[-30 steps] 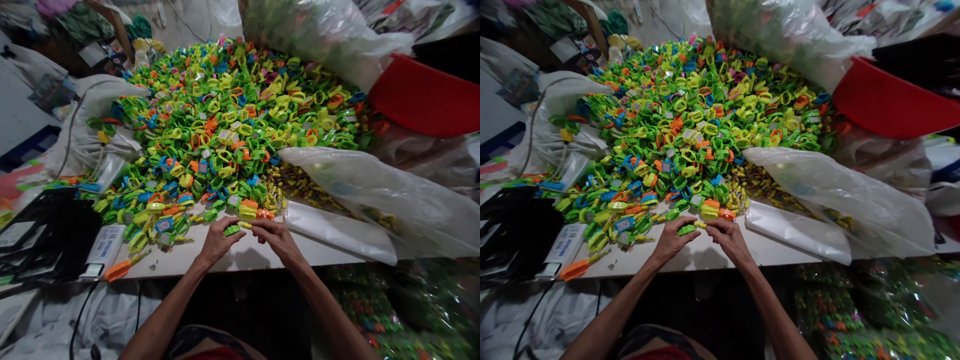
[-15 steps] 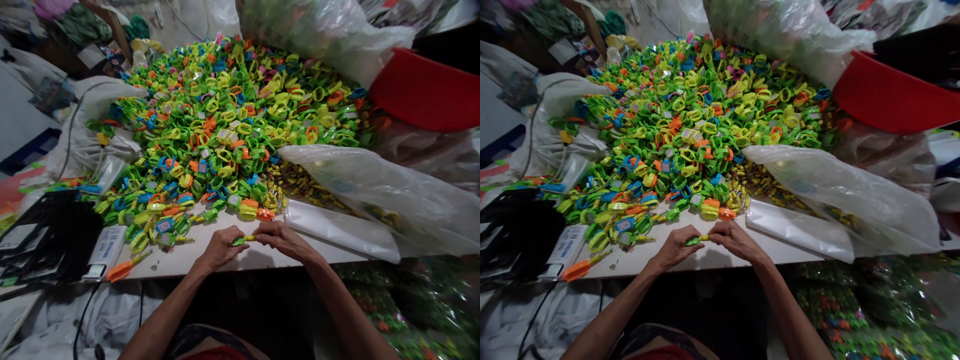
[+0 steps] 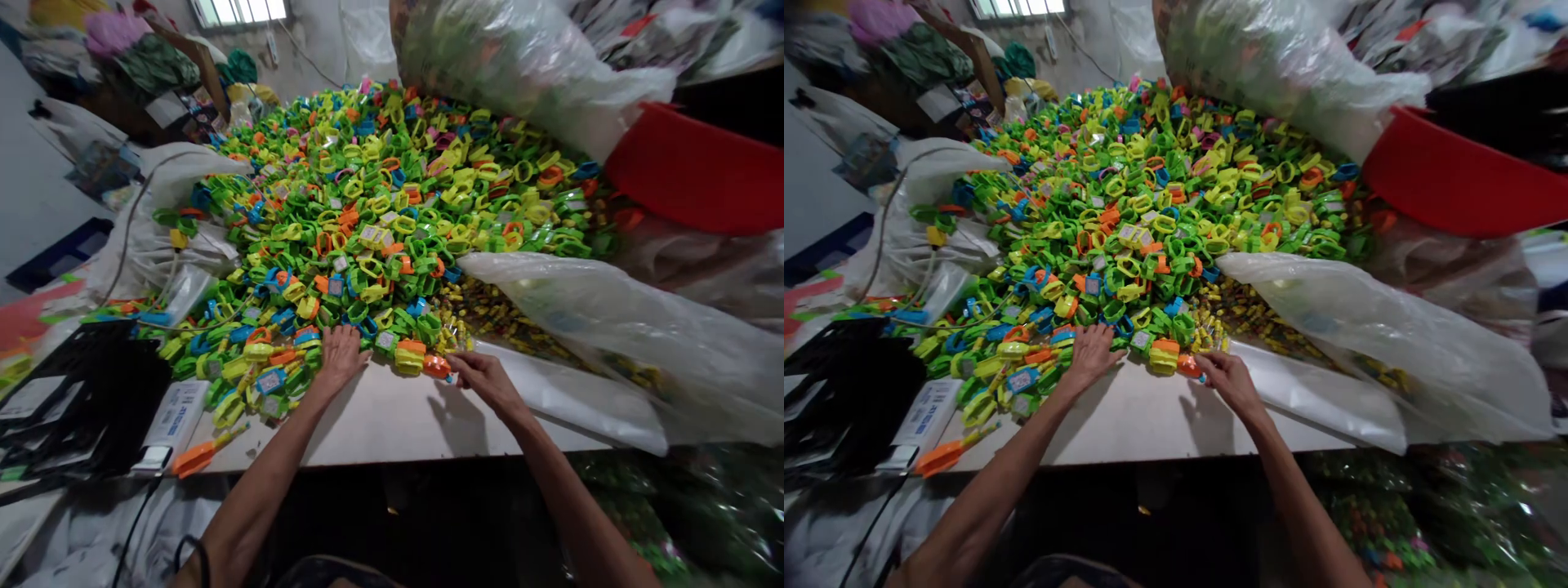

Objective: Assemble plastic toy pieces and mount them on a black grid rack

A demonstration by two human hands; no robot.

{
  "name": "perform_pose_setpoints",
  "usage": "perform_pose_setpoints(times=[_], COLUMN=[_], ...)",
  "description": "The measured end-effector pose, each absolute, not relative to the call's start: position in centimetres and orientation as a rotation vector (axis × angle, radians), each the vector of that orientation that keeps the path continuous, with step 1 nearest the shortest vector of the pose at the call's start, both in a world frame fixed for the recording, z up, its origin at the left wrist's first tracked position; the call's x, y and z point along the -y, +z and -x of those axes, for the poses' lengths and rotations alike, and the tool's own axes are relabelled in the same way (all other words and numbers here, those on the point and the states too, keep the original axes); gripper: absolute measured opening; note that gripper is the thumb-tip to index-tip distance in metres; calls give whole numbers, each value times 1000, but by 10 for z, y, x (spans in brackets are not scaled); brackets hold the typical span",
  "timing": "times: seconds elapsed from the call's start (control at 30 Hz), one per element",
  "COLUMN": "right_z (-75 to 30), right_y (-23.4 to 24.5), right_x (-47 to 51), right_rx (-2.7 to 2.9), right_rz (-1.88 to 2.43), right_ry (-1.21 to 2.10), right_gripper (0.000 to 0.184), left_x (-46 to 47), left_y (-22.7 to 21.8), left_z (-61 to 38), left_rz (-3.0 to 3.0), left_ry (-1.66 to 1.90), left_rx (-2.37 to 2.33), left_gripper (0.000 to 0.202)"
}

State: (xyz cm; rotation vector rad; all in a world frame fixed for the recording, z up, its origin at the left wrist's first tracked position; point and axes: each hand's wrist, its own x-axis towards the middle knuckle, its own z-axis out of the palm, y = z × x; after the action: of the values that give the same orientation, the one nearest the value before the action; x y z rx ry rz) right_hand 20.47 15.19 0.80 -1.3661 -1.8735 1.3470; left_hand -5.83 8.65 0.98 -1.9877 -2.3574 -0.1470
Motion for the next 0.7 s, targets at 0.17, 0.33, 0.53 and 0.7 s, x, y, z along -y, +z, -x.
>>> perform_pose_setpoints(times=[0.17, 0.33, 0.53, 0.7], right_z=[-215, -189, -185, -170], right_y=[15, 11, 17, 49], right_x=[-209, -232, -219, -160], right_rx=[2248, 2219, 1892, 1654], right_rz=[1795, 2065, 1850, 1126], right_ry=[566, 520, 650, 1424], right_gripper=[29, 21, 24, 36], left_x=[-97, -89, -84, -67], left_y=[6, 1, -4, 19], left_z=[53, 62, 61, 35], left_rz=[1969, 1996, 1831, 1916], left_ry=[-147, -804, -1627, -1895], left_rx=[2308, 2284, 2195, 2154], left_gripper=[13, 8, 11, 14])
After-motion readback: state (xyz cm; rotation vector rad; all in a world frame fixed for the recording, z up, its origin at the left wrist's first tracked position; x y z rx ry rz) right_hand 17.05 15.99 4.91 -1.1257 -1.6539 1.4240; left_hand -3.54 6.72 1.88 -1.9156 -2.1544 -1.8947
